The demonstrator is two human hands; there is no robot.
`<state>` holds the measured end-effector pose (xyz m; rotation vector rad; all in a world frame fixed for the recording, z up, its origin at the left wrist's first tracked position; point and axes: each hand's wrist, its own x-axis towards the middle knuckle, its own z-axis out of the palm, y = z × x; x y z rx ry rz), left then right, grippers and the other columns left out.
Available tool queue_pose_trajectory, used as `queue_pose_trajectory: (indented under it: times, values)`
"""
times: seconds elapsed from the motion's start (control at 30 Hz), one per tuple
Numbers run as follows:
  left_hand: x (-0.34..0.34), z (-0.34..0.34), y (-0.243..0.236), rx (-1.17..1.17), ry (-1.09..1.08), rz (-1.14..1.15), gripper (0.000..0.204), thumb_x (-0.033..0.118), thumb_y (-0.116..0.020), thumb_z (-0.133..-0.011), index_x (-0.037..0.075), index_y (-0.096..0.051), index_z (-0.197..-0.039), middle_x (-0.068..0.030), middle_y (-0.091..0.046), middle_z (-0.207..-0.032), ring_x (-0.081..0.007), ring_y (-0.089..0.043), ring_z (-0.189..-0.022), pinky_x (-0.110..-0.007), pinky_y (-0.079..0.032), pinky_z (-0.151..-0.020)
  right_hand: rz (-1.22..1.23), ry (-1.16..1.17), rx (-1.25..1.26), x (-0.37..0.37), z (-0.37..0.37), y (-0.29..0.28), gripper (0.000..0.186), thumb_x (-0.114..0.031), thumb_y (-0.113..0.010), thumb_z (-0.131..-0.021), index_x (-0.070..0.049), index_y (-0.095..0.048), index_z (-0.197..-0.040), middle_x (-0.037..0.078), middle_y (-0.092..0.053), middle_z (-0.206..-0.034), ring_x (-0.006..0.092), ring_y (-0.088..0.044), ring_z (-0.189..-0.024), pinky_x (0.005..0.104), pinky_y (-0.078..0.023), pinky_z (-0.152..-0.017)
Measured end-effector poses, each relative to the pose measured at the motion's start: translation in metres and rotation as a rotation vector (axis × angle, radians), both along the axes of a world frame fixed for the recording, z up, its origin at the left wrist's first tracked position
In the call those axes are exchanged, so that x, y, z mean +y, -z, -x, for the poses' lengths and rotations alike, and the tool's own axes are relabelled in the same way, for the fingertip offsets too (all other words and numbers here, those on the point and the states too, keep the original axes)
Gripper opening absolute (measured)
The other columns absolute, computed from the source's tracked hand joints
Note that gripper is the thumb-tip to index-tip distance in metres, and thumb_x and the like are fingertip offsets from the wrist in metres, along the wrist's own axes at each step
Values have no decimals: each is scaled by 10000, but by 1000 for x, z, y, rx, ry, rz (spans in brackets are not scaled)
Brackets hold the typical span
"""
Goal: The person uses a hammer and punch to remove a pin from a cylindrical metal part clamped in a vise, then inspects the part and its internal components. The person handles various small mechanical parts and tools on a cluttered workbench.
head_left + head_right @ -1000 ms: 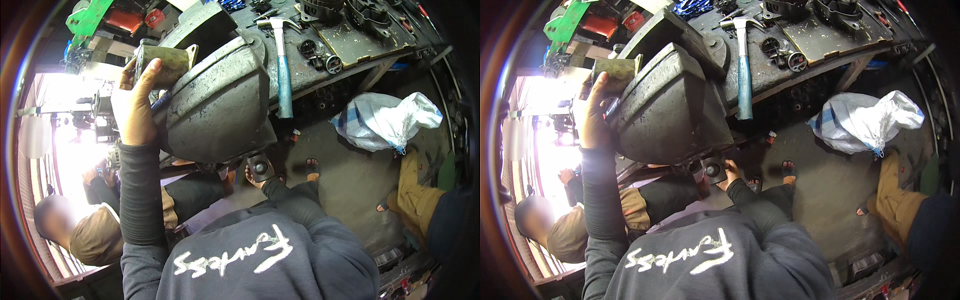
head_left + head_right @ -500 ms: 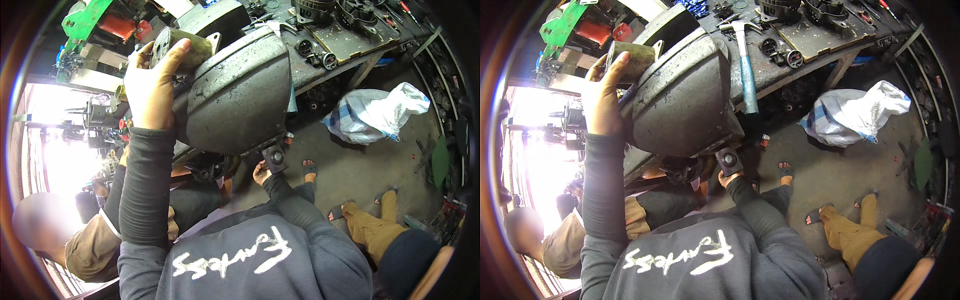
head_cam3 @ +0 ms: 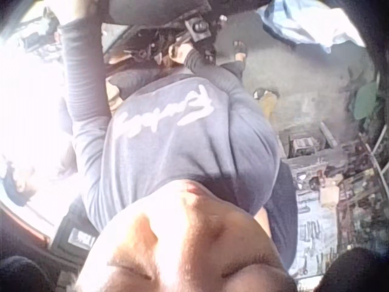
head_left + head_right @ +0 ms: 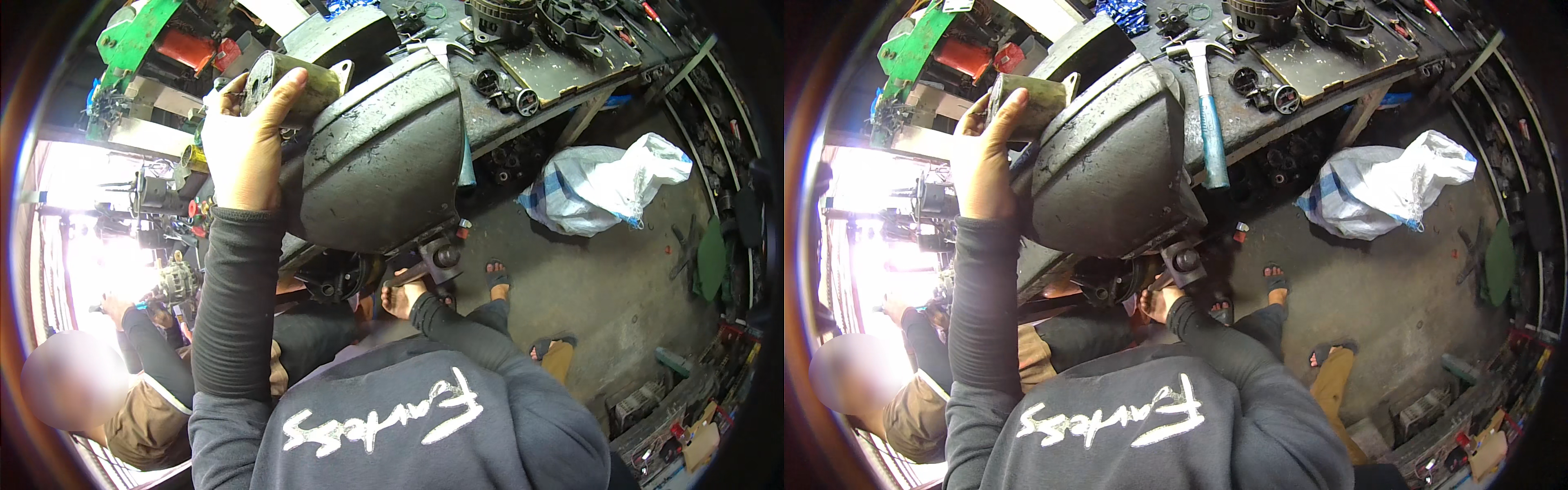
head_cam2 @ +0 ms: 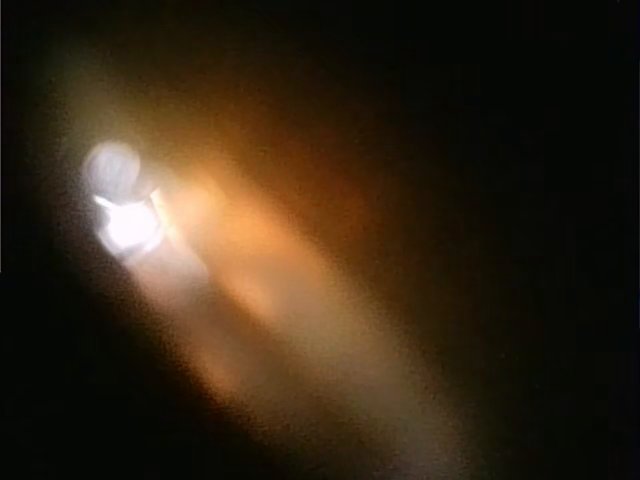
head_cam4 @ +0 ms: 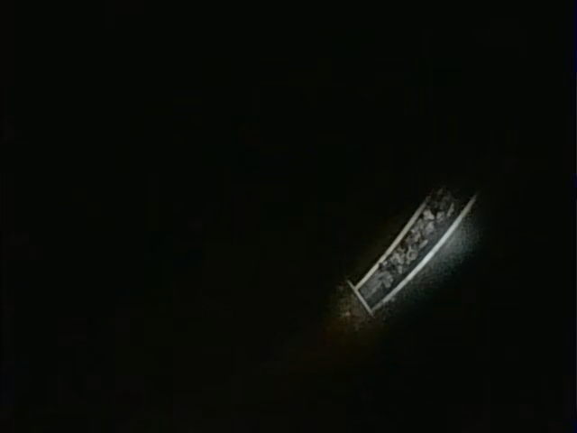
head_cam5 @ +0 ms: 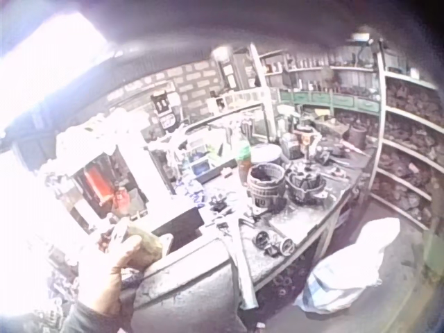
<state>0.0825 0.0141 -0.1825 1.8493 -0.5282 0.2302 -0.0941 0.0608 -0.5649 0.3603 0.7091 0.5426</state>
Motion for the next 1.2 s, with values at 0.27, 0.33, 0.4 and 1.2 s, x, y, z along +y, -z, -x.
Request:
queue_pose_trajectory:
  times: [0.27,0.33,0.4,1.2]
  values:
    - [6,-1,1,-14,-31,-19,590,243,-828,-696,-92,-546,-1092,-131,-599,-1009,-158,-570,-904,-269,-452,-834,778,-215,-405,-65,44,16,413,-463,-407,-911,-158,-543,-1153,137,-622,-877,242,-613,-800,387,-524,-672]
    - [4,-2,0,0,-10,-7,593,240,-826,-698,-91,-543,-1100,-131,-601,-1013,-157,-571,-905,-268,-451,-835,751,-314,-497,-84,44,45,436,-481,-459,-888,-134,-568,-1129,146,-613,-960,259,-597,-905,415,-514,-735]
    - [1,0,-2,31,9,1,600,234,-825,-698,-92,-538,-1112,-129,-604,-1018,-154,-573,-906,-267,-449,-838,1490,-470,-841,-85,34,85,495,-494,-553,-831,-88,-573,-1114,171,-581,-1046,289,-556,-997,430,-483,-812]
    - [23,24,-2,156,-270,-116,420,269,-612,-844,-24,-564,-1141,-94,-632,-1052,-195,-592,-1001,-325,-439,-905,1841,-984,-1796,-318,-10,-38,296,-265,-718,-669,-39,-603,-820,151,-630,-761,317,-622,-723,418,-486,-629]
